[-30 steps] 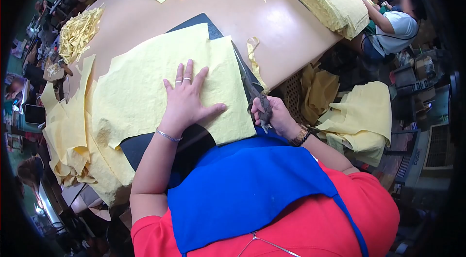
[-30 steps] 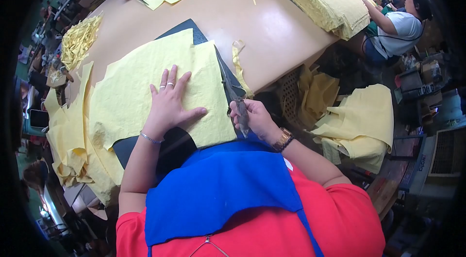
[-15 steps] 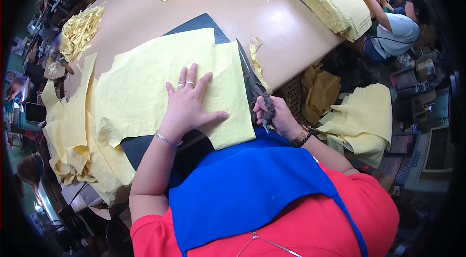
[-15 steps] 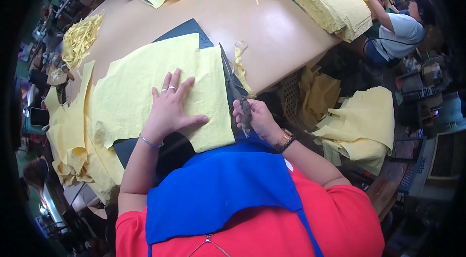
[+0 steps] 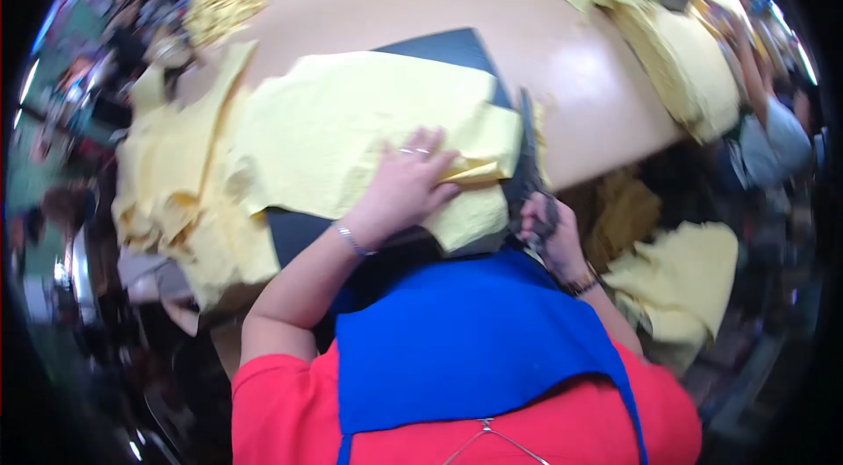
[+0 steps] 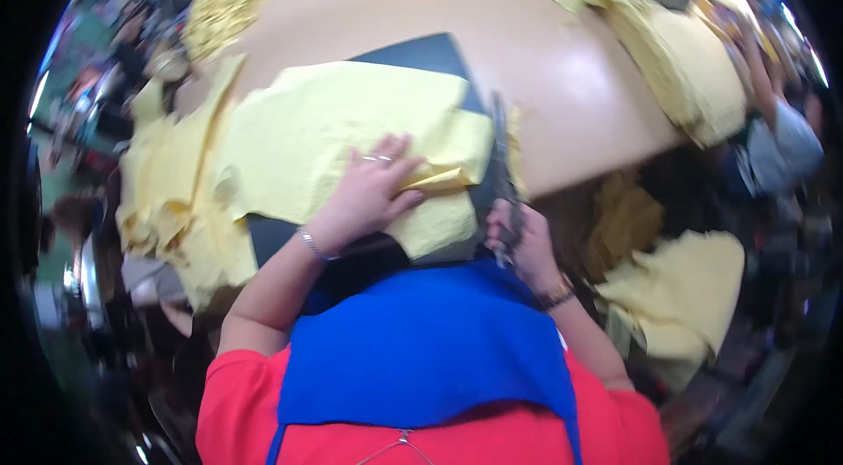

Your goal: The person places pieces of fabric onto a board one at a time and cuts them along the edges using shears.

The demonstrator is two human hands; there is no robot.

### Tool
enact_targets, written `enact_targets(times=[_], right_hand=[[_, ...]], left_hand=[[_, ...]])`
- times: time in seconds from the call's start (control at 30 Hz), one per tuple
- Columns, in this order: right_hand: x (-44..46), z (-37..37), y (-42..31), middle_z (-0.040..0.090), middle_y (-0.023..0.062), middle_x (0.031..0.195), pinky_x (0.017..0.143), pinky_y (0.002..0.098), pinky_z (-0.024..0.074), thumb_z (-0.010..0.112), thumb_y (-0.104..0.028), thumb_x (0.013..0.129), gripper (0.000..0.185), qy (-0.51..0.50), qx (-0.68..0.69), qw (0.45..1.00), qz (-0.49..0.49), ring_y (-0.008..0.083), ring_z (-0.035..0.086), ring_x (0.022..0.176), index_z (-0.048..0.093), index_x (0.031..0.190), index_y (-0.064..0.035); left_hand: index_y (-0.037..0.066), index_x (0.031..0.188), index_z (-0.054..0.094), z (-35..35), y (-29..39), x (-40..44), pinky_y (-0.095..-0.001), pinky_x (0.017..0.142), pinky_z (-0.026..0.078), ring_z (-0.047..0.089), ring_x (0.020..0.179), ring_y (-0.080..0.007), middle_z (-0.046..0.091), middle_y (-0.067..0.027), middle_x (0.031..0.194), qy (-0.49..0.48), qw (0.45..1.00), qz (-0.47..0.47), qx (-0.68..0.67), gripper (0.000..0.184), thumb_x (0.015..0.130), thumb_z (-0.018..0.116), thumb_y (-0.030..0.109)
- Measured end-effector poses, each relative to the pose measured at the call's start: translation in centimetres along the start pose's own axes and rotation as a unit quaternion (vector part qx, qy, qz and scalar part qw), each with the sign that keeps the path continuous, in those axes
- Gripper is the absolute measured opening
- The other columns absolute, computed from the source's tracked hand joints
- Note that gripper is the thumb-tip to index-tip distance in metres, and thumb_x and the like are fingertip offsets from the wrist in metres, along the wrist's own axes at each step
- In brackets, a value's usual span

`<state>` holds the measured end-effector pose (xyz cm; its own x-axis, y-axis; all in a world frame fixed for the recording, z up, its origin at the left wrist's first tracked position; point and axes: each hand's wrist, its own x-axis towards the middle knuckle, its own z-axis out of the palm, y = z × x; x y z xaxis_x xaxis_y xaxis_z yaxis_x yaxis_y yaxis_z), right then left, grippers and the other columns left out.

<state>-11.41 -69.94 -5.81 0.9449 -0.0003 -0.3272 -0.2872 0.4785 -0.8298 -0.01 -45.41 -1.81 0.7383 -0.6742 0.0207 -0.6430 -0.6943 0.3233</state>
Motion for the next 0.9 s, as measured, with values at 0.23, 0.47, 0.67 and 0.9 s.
enact_targets(times=[0.23,0.47,0.67,0.9], right_hand=[[0.1,-0.9,-0.1,0.055,0.0027,0.072,0.053,0.0241,0.0501,0.060,-0.028,0.092,0.027,0.036,-0.092,0.995,-0.005,0.0092,0.055,0.060,0.057,0.085,-0.0024],[0.1,-4.1,-5.2,0.057,-0.0008,0.070,0.050,0.0200,0.0462,0.062,-0.026,0.091,0.023,0.047,-0.241,0.968,-0.043,0.0050,0.053,0.057,0.060,0.083,-0.0038],[4.7,-11.3,-11.9,0.054,0.0000,0.056,0.046,0.0245,0.0383,0.054,-0.023,0.094,0.028,0.129,-0.541,0.828,-0.065,0.0069,0.051,0.051,0.063,0.078,-0.0009],[12.7,-17.5,-20.0,0.065,0.0258,0.095,0.085,0.0441,0.0495,0.063,-0.026,0.074,0.032,0.214,-0.833,0.510,-0.002,0.0392,0.063,0.092,0.067,0.090,0.0027]], left_hand=[[0.009,0.106,0.061,-6.8,-9.0,-4.1,-0.0316,0.064,0.048,0.059,0.066,-0.0175,0.061,-0.0120,0.075,0.197,0.941,-0.144,-0.234,0.024,0.086,0.048,0.006],[0.000,0.110,0.063,-18.4,-33.8,-23.9,-0.0287,0.069,0.048,0.059,0.077,-0.0124,0.066,-0.0064,0.092,0.605,0.677,-0.400,-0.126,0.028,0.089,0.057,0.018],[-0.004,0.124,0.043,-13.7,-41.8,-35.9,-0.0381,0.091,0.040,0.049,0.106,-0.0309,0.050,-0.0223,0.117,0.560,0.658,-0.486,0.131,0.055,0.087,0.064,0.031],[0.003,0.134,0.043,-8.2,-22.7,-13.1,-0.0419,0.108,0.029,0.033,0.133,-0.0343,0.042,-0.0191,0.138,0.429,0.880,-0.194,0.056,0.052,0.090,0.061,0.026]])
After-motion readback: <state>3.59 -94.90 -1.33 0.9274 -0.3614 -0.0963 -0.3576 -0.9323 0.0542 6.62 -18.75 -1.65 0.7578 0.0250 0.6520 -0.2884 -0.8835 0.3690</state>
